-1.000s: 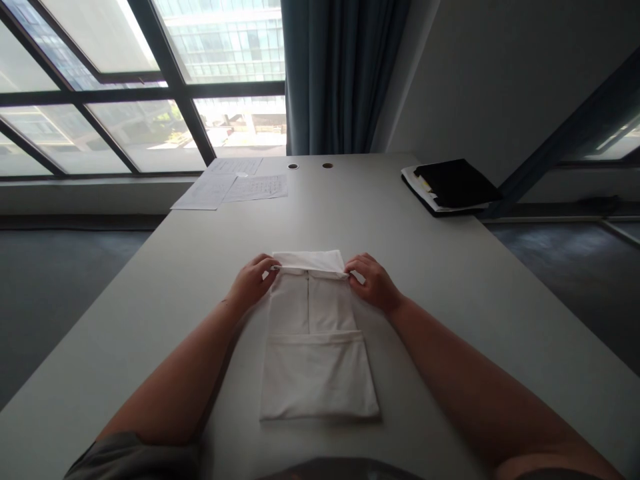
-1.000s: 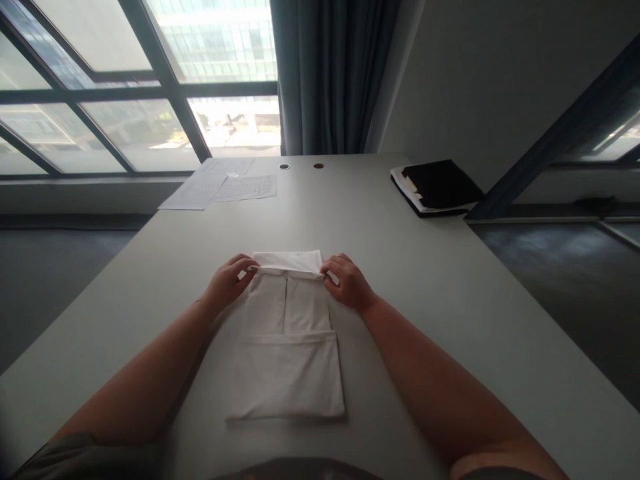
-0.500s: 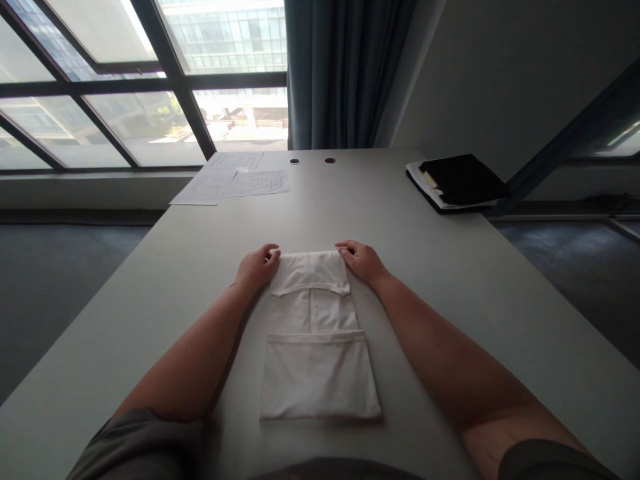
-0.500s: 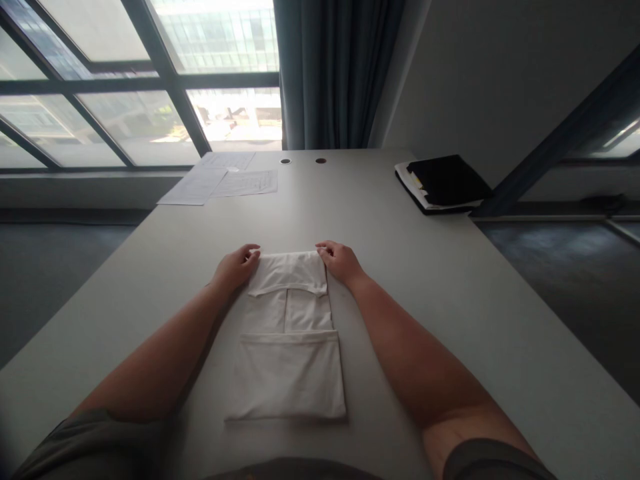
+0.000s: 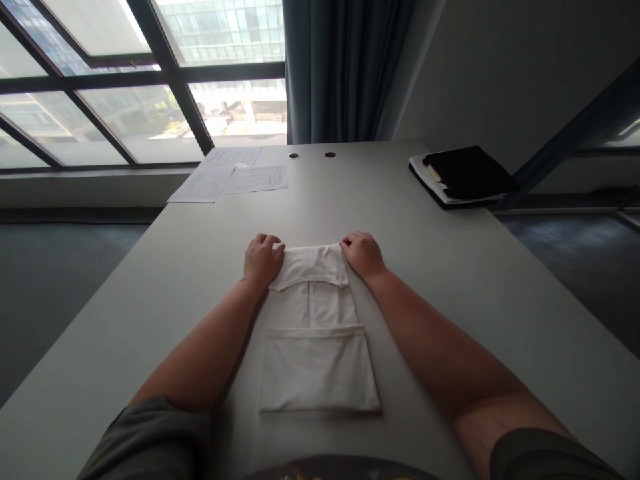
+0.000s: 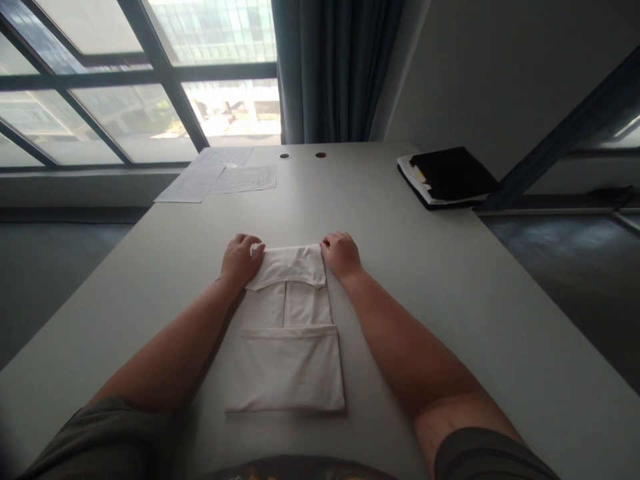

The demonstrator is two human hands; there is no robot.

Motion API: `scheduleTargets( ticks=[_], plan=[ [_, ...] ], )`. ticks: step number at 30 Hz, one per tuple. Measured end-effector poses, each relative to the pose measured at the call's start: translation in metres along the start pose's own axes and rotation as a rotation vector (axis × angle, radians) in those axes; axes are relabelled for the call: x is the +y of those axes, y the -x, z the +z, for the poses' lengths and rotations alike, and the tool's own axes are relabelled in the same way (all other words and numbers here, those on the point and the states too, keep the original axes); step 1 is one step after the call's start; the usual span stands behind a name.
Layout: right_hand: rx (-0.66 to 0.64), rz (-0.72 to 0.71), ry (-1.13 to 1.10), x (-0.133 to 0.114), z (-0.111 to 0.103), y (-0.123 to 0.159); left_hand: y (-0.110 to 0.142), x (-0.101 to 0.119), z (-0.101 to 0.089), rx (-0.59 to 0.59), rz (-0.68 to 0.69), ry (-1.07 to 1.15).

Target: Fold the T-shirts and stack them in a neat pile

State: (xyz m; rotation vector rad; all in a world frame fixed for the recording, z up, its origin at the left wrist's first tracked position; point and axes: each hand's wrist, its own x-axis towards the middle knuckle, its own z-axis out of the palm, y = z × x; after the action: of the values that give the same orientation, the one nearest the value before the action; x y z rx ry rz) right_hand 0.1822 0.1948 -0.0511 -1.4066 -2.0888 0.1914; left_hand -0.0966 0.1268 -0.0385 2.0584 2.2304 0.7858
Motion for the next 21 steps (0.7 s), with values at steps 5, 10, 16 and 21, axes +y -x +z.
scheduleTargets(
  ticks=[5,10,16,21],
  plan=[
    [-0.15,-0.242,0.024,-0.038,0.004,0.025,0.029,0.027,0.005,-0.124,0.282,-0.042],
    [-0.414,-0.14,0.15,-0.038,0.025,0.05,0.039,0.014,0.022,-0.341,0.229,-0.099],
    [-0.402,-0.052,0.182,-0.017,0.021,0.061,0.042,-0.026,0.009,-0.405,0.106,-0.131],
    [-0.378,-0.124,0.016,0.001,-0.004,0.069,0.064,-0.053,-0.011,-0.398,0.218,-0.036]
  ],
)
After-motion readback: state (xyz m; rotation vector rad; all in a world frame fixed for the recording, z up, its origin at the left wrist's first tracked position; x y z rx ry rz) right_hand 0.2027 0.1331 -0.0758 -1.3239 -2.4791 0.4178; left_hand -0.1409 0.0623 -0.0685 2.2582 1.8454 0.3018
